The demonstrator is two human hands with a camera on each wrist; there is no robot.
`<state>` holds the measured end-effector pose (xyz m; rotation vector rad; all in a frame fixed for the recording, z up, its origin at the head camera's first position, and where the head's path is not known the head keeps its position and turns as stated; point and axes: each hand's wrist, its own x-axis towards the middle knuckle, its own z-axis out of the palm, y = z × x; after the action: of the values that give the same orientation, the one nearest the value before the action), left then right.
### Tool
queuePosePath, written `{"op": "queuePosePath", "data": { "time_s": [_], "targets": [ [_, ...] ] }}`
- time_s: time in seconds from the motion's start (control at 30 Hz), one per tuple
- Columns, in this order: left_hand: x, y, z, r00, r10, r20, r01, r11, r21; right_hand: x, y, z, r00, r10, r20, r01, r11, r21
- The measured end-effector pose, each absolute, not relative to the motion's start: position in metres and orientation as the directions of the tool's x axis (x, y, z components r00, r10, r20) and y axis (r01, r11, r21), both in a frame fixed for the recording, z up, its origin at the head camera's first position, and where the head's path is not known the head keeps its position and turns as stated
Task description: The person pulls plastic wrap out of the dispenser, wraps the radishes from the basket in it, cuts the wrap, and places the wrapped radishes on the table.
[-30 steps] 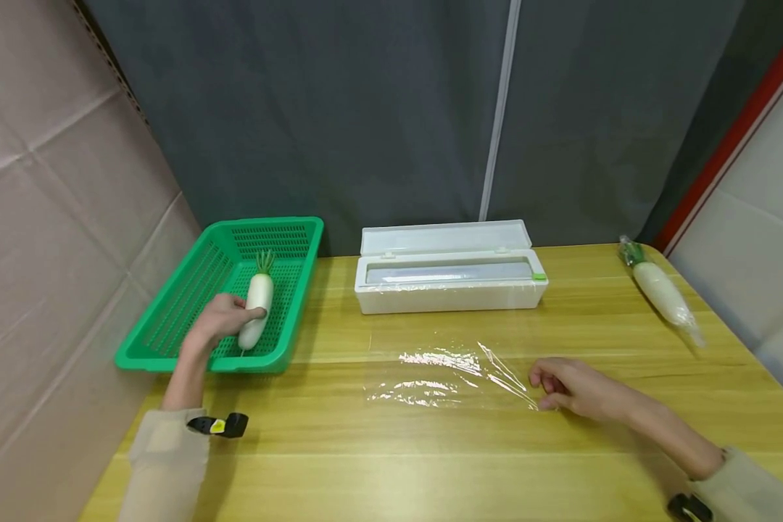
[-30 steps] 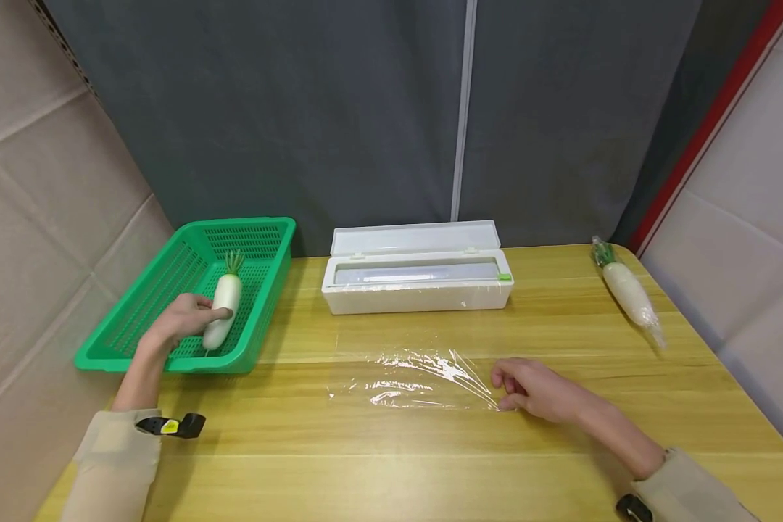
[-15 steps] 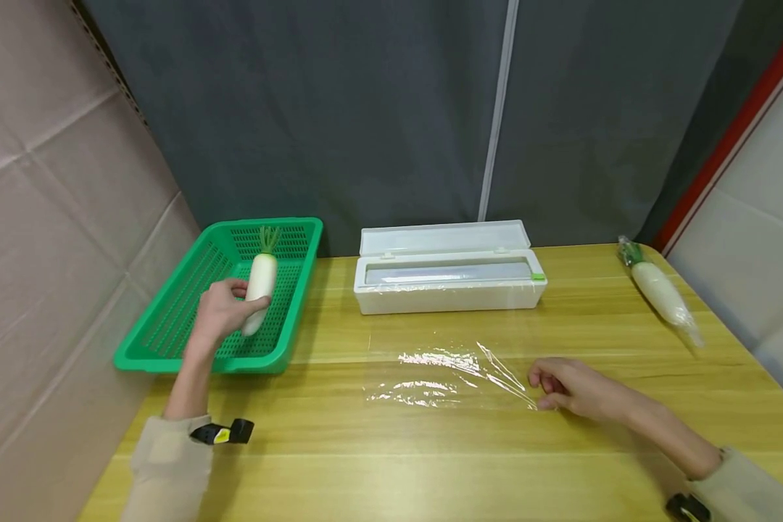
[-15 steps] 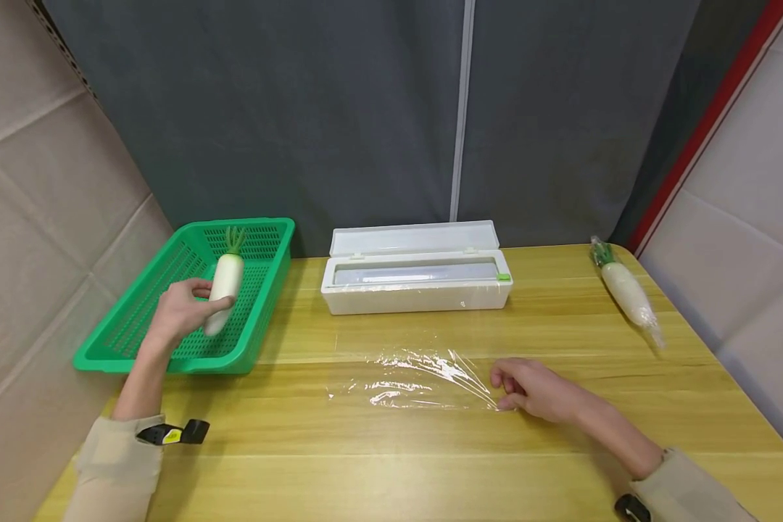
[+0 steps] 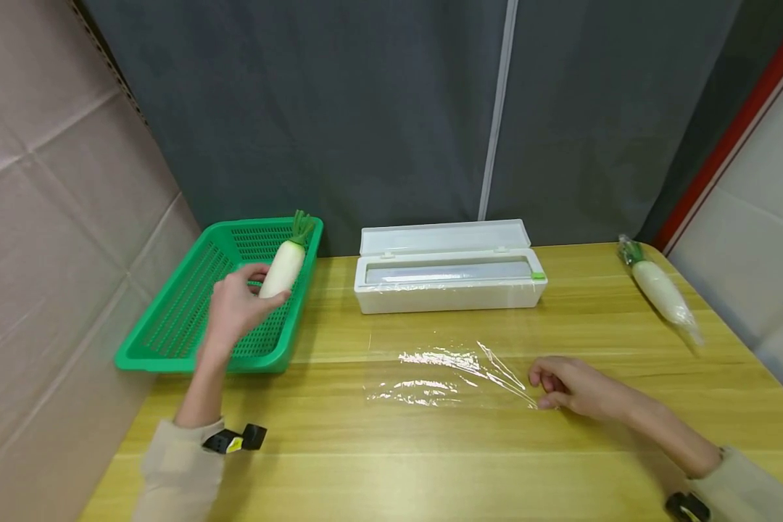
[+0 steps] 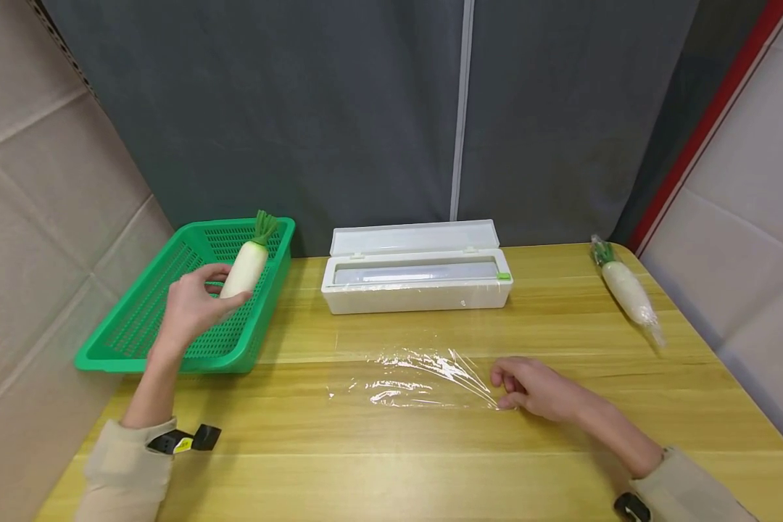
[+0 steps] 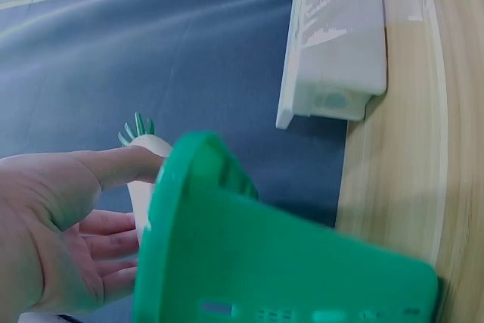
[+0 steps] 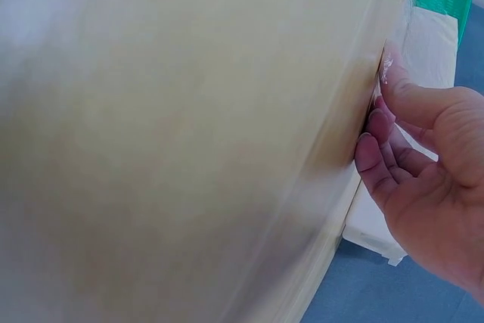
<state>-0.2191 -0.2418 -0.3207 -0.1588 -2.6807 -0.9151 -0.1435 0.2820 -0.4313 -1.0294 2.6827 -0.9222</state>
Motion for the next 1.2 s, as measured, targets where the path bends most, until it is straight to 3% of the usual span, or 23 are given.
{"op": "queuePosePath", "data": {
  "time_s": [0.6, 1.2],
  "targets": [
    [-0.209, -0.188, -0.328, -0.9, 0.172, 0.401, 0.363, 0.805, 0.469, -0.143, 0.283, -0.432, -0.752, -0.648, 0.123, -0.592, 0.58, -0.559],
    [-0.208, -0.123, -0.355, -0.842, 0.386, 0.376, 0.524, 0.749, 0.406, -0.142, 0.284, -0.431, -0.755, -0.646, 0.111, -0.583, 0.583, -0.566]
  ]
}}
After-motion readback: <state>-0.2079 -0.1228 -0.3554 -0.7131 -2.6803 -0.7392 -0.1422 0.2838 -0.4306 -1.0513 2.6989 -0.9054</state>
